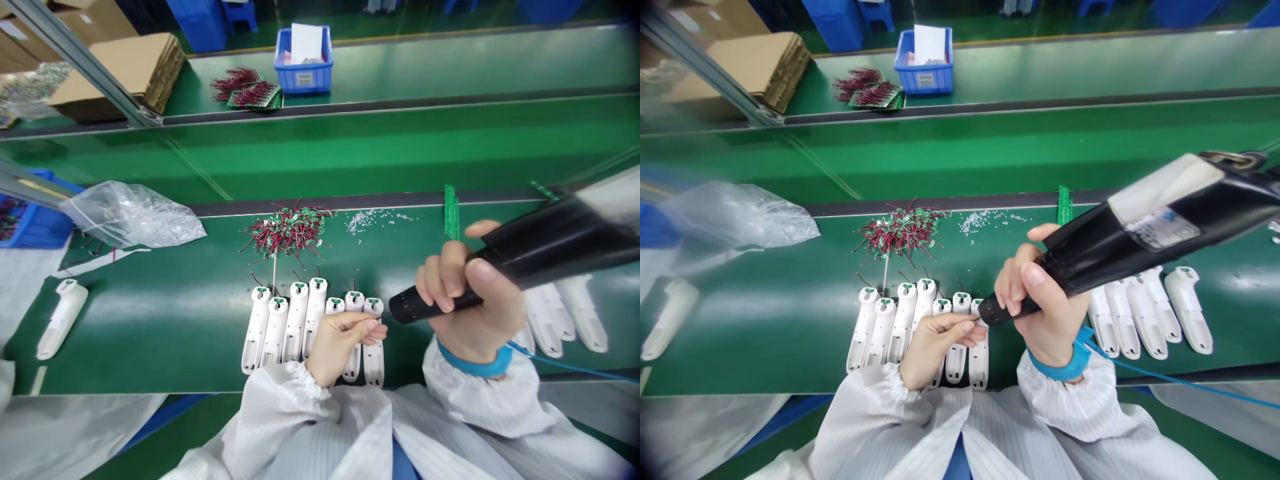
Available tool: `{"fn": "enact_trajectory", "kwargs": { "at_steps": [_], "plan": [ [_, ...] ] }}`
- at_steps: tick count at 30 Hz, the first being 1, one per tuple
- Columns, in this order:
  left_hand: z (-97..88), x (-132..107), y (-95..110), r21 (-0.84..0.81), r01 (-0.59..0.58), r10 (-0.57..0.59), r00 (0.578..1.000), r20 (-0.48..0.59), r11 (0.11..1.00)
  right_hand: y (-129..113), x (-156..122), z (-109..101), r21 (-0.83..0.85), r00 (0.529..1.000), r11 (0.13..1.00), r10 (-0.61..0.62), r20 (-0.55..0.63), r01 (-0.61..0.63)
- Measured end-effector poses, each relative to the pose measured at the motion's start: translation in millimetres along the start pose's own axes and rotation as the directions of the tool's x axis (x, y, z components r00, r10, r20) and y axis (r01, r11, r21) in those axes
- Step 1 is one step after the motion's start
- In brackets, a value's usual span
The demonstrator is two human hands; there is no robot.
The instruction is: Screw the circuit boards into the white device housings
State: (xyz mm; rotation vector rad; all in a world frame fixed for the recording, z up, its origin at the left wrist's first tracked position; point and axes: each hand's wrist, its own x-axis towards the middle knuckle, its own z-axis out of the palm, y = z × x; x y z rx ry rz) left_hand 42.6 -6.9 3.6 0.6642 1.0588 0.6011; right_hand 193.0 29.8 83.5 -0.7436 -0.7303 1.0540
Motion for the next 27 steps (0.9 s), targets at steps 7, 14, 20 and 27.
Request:
{"fn": "enact_trajectory", "kwargs": {
  "at_steps": [7, 14, 20, 27],
  "plan": [
    [1.8, -4.7, -1.7, 0.158, -0.219, 0.217, 0.976, 0.031, 0.963, -2.2, 0.4, 0.7, -0.001, 1.000, 1.000, 0.012, -0.009, -0.012],
    [-0.4, -12.5, -0.8, 0.779, -0.593, 0.699, 0.644, 0.310, 0.202, -2.7, -1.1, 3.6, 0.000, 0.999, 0.999, 0.054, -0.003, -0.054],
    [-1.6, -9.5, -2.4, 0.722, -0.600, 0.698, 0.678, 0.232, 0.343, 7.2, -6.7, 2.8, -0.081, 1.000, 0.997, -0.002, 0.021, 0.004],
    [1.1, -7.2, -7.3, 0.446, -0.267, 0.288, 0.957, 0.022, 0.854, 30.2, -1.3, -8.9, -0.292, 0.989, 0.948, -0.144, -0.023, 0.131]
  ]
}}
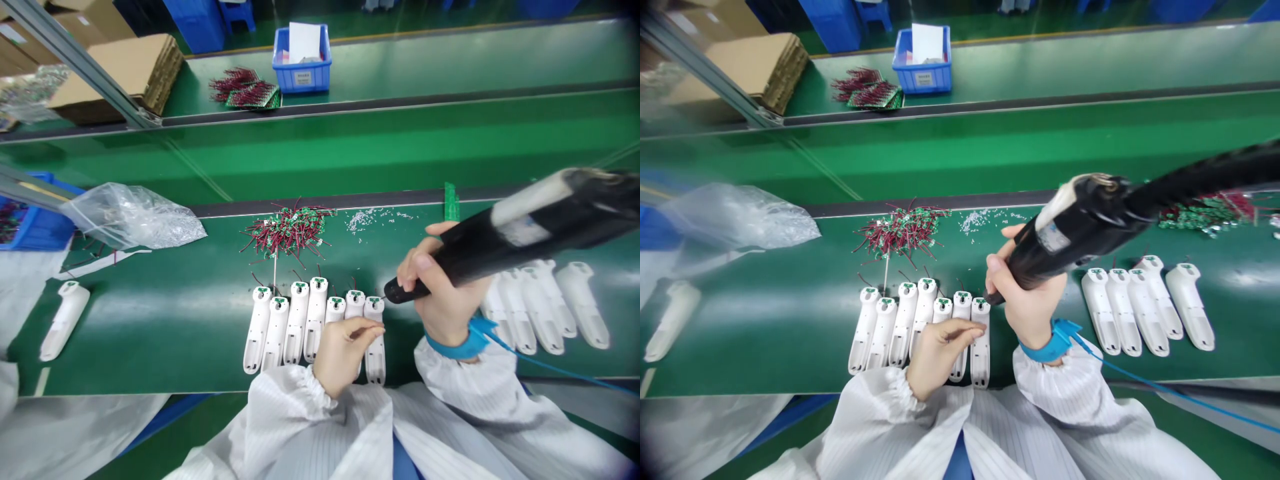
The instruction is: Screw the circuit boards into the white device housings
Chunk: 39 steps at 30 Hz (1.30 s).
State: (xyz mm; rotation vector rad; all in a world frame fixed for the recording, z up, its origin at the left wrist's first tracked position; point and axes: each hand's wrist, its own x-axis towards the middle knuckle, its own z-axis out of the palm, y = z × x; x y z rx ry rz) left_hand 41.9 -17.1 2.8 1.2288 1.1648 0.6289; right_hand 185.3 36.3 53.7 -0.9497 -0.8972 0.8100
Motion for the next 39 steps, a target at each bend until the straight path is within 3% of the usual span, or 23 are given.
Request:
{"fn": "enact_trajectory", "kwargs": {
  "at_steps": [2, 4, 20, 30, 39],
  "plan": [
    [4.1, 0.8, -3.9, -0.113, 0.132, -0.127, 0.991, 0.050, 0.985, 5.9, 1.2, -0.7, -0.033, 1.000, 0.999, 0.016, -0.006, -0.016],
    [7.2, 1.6, -7.3, -0.176, 0.179, -0.169, 0.983, 0.069, 0.968, 10.4, 1.8, -1.3, -0.061, 0.999, 0.998, 0.030, -0.011, -0.031],
    [6.4, 4.5, -14.2, -0.296, 0.238, -0.209, 0.970, 0.128, 0.925, 19.9, 4.8, -0.1, -0.011, 0.997, 0.998, 0.066, 0.029, -0.065],
    [0.7, 0.6, -0.8, -0.176, 0.083, -0.088, 0.996, -0.022, 0.981, -37.7, 0.5, 3.9, 0.310, 0.981, 0.935, 0.136, 0.135, -0.172],
    [0.2, -1.1, 5.8, -0.159, 0.036, -0.040, 0.999, -0.019, 0.987, -36.5, -6.8, 8.0, 0.318, 0.973, 0.925, 0.167, 0.159, -0.210]
  ]
}}
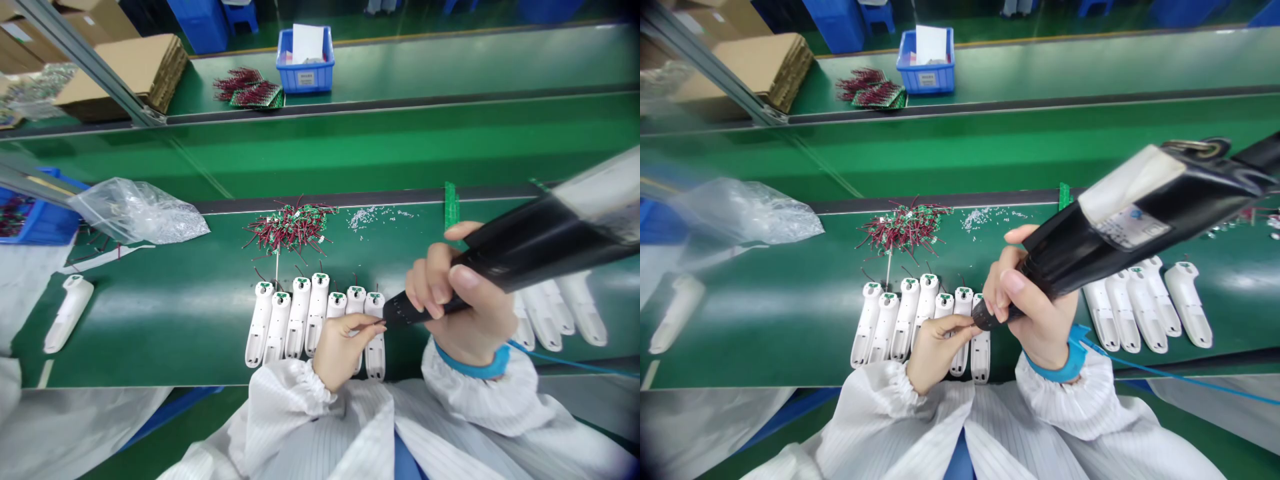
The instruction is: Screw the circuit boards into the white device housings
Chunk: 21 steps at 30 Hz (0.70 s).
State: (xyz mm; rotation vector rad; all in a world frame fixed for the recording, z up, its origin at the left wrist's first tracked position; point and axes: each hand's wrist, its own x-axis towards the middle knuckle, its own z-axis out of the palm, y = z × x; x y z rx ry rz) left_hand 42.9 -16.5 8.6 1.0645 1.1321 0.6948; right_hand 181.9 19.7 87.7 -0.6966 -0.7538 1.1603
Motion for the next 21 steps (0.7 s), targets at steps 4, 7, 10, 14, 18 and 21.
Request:
{"fn": "enact_trajectory", "kwargs": {
  "at_steps": [4, 7, 10, 14, 18, 21],
  "plan": [
    [0.4, -0.4, 3.3, 0.030, -0.014, 0.014, 1.000, -0.002, 0.999, 1.4, -0.5, 0.6, -0.013, 1.000, 1.000, 0.007, -0.003, -0.008],
    [1.7, 0.5, 4.3, 0.085, -0.005, 0.007, 1.000, -0.015, 0.996, 1.5, -1.2, 1.2, -0.007, 1.000, 1.000, 0.002, 0.008, -0.002],
    [2.6, 2.3, 0.8, 0.119, 0.037, -0.034, 0.999, -0.026, 0.992, 0.3, -0.9, 1.3, 0.015, 1.000, 1.000, -0.011, 0.023, 0.011],
    [2.0, 4.2, -9.7, 0.103, 0.120, -0.122, 0.993, 0.008, 0.987, 2.9, 3.6, -1.8, -0.023, 0.998, 0.998, -0.057, -0.008, 0.057],
    [1.3, 4.7, -17.1, 0.140, 0.132, -0.142, 0.988, 0.063, 0.981, 19.6, 12.1, -10.3, -0.197, 0.986, 0.973, -0.141, -0.087, 0.121],
    [1.3, 4.8, -18.4, 0.159, 0.122, -0.136, 0.988, 0.076, 0.980, 35.2, 17.4, -17.3, -0.292, 0.984, 0.951, -0.142, -0.106, 0.106]
  ]
}}
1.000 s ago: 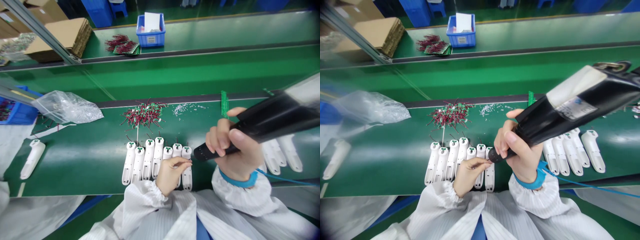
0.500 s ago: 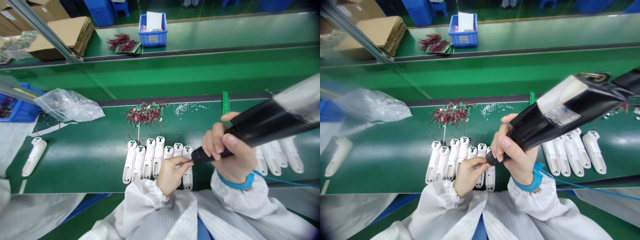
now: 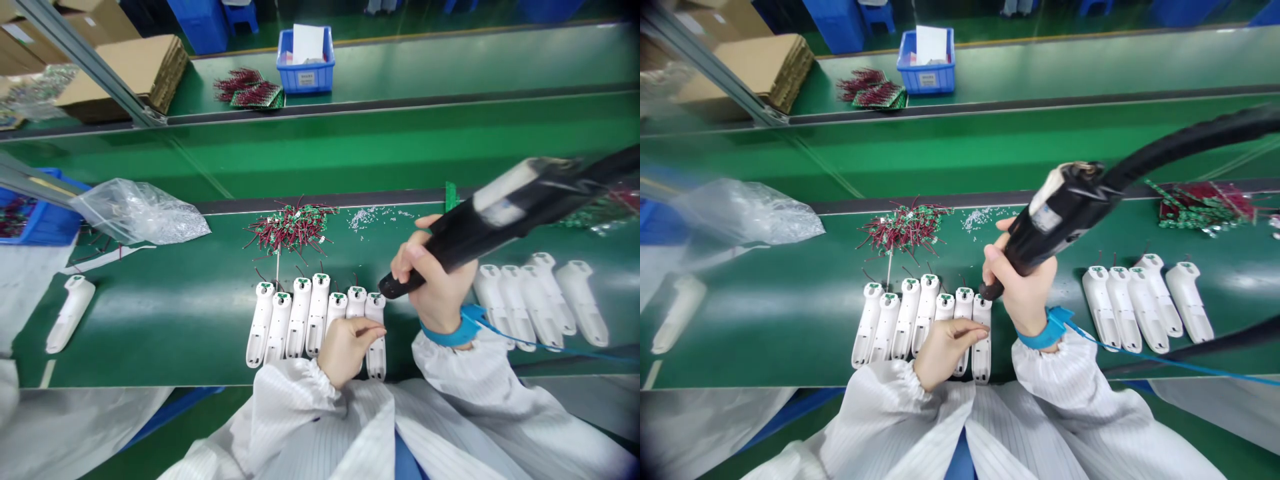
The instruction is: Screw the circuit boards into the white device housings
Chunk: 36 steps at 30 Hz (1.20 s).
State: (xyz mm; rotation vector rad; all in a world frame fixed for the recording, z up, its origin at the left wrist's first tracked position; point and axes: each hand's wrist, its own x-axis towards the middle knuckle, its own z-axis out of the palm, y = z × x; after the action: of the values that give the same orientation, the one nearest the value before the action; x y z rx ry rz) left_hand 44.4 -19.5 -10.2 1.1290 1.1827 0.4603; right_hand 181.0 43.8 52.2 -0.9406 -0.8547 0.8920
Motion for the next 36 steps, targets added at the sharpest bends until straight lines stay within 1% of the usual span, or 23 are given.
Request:
{"fn": "enact_trajectory", "kwargs": {
  "at_steps": [4, 8, 15, 25, 28, 32, 36],
  "plan": [
    [-0.1, 0.7, 0.7, 0.018, 0.002, -0.002, 1.000, 0.008, 1.000, 14.0, 2.1, -1.5, -0.047, 1.000, 0.999, 0.001, 0.026, 0.000],
    [-0.2, 1.2, 1.3, 0.013, -0.002, 0.002, 1.000, 0.006, 1.000, 19.1, 2.6, -1.1, -0.053, 0.999, 0.998, 0.026, 0.035, -0.024],
    [0.0, 2.5, 0.0, -0.008, 0.001, -0.001, 1.000, 0.011, 1.000, 19.0, 2.5, 4.6, -0.086, 0.995, 0.996, 0.041, 0.096, -0.033],
    [0.2, 1.5, 3.4, 0.029, -0.047, 0.046, 0.999, 0.026, 0.998, 20.0, 4.7, 5.8, -0.089, 0.993, 0.995, 0.062, 0.100, -0.053],
    [0.9, 2.2, 1.9, 0.033, -0.053, 0.052, 0.998, 0.026, 0.998, 19.3, 5.2, 6.8, -0.097, 0.991, 0.994, 0.069, 0.117, -0.058],
    [2.0, 3.2, -1.6, 0.032, -0.054, 0.053, 0.998, 0.024, 0.998, 20.0, 5.6, 5.3, -0.102, 0.986, 0.992, 0.083, 0.148, -0.068],
    [2.1, 3.0, -2.8, 0.025, -0.050, 0.049, 0.999, 0.020, 0.998, 23.2, 7.3, 1.5, -0.070, 0.983, 0.995, 0.088, 0.164, -0.077]
  ]
}}
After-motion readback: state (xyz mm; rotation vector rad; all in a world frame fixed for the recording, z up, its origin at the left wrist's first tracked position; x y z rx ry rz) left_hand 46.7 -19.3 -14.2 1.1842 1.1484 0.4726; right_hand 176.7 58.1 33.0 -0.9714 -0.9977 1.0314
